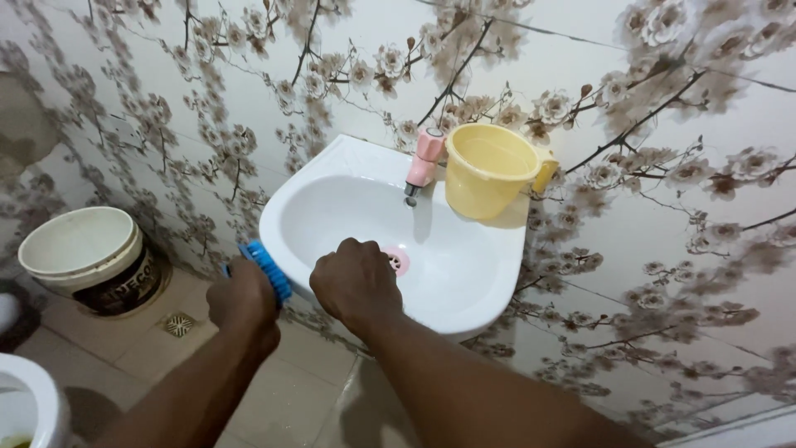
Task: Cleaning a bathroom sink and faucet using a mug to pour water and a brush to scrub surfaces.
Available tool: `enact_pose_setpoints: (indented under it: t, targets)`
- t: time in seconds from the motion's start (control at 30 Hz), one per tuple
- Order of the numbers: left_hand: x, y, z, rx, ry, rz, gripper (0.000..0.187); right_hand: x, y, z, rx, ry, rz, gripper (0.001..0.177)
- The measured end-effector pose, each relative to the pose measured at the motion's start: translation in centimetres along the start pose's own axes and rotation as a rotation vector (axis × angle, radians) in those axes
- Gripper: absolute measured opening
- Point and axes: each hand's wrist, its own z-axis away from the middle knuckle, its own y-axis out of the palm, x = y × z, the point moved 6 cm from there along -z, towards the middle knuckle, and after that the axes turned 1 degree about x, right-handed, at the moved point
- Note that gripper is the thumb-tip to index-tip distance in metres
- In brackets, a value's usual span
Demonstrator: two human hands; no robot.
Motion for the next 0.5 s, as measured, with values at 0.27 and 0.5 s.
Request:
enact_pose_setpoints:
  t: [0.27, 0.5]
  targets:
    - [1.4, 0.2, -2.5, -0.023, 0.042, 0.034, 0.050, 2.2, -1.2, 0.7, 0.158, -0.155, 0.264, 0.022]
    - [1.7, -0.3, -0.1, 0.036, 0.080, 0.024, 0.047, 2.3, -0.7, 0.9, 0.141, -0.305, 0.457, 0.018]
